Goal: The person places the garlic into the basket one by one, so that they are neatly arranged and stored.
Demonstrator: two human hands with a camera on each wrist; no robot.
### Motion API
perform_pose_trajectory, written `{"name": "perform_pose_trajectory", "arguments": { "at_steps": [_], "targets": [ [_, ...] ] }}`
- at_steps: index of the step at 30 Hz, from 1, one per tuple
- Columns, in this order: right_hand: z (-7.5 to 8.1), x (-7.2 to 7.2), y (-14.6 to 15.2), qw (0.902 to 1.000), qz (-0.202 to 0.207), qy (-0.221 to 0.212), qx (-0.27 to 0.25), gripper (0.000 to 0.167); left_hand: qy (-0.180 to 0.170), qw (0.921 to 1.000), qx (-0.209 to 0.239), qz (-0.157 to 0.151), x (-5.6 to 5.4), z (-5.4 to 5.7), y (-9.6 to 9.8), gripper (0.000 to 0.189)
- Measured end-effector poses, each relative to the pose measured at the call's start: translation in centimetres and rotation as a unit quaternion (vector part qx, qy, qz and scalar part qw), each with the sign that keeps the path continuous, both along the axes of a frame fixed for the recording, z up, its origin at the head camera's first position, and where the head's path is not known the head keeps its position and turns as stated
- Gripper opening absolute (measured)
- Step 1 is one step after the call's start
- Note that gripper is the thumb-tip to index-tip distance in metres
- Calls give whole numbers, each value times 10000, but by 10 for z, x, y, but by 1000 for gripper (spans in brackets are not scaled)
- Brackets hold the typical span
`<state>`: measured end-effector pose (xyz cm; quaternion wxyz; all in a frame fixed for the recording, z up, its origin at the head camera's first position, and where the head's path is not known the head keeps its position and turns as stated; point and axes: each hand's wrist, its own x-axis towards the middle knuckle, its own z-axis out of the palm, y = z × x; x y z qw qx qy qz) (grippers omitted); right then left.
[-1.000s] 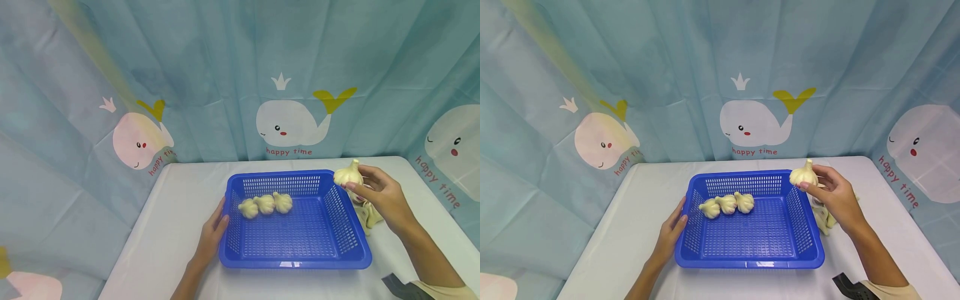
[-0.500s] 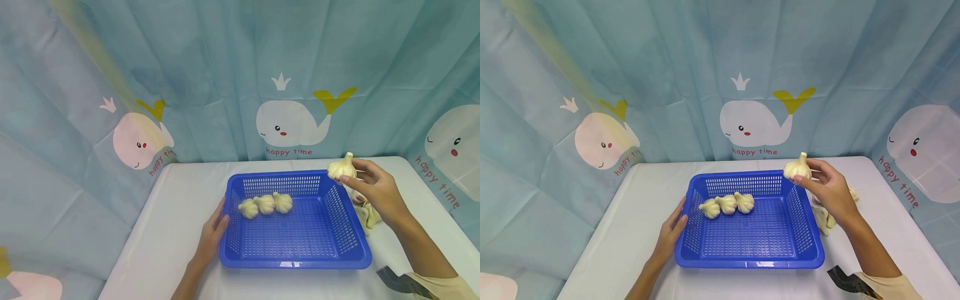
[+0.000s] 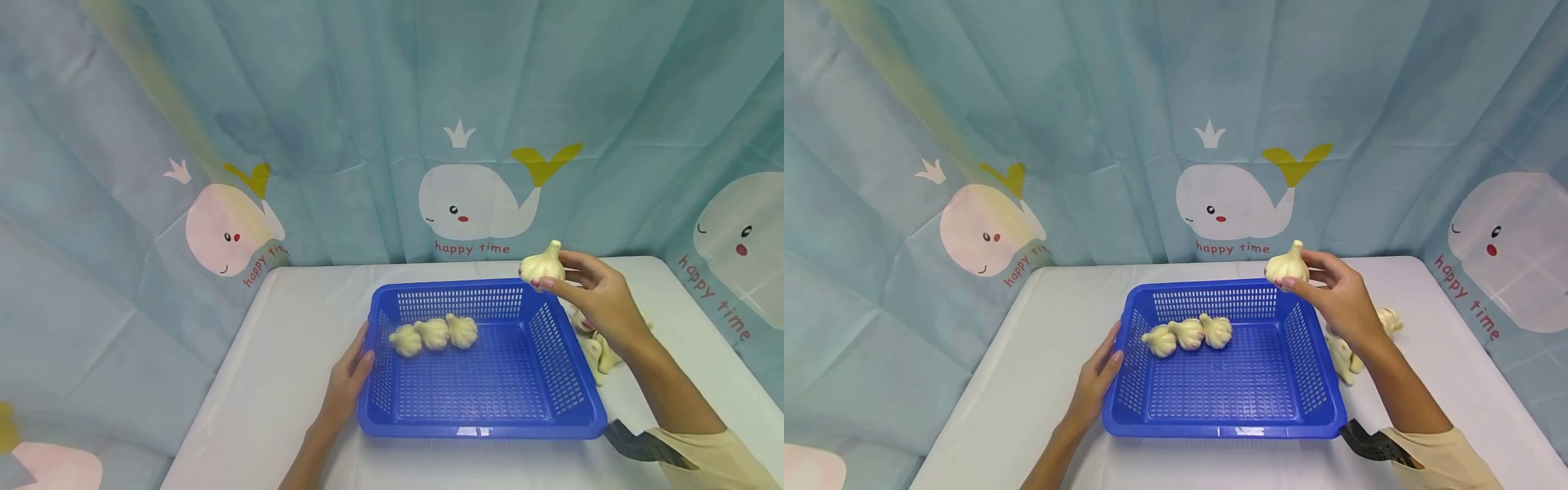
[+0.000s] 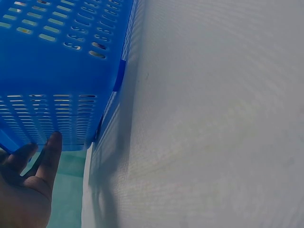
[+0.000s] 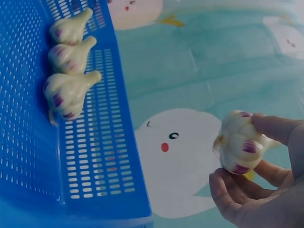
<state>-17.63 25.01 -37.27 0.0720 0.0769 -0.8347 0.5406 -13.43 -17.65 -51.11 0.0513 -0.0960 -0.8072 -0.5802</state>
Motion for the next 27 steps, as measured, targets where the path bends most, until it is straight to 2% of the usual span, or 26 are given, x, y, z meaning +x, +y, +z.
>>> {"name": "perform_pose_trajectory", "arguments": {
  "at_steps": [7, 13, 18, 27],
  "targets": [
    [-1, -6, -7, 9995, 61, -146, -285, 67, 12, 10000, -26, -4, 0, 0, 1, 58],
    [-4, -14, -12, 9999, 58, -143, -69, 70, -8, 10000, 4, 0, 0, 0, 1, 58],
    [-7, -22, -17, 9994, 156, -301, -13, 75, 2, 10000, 33, -22, 0, -1, 0, 58],
    [-10, -30, -25, 9978, 381, -417, 341, 73, 19, 10000, 31, -6, 0, -1, 0, 58]
  ]
}}
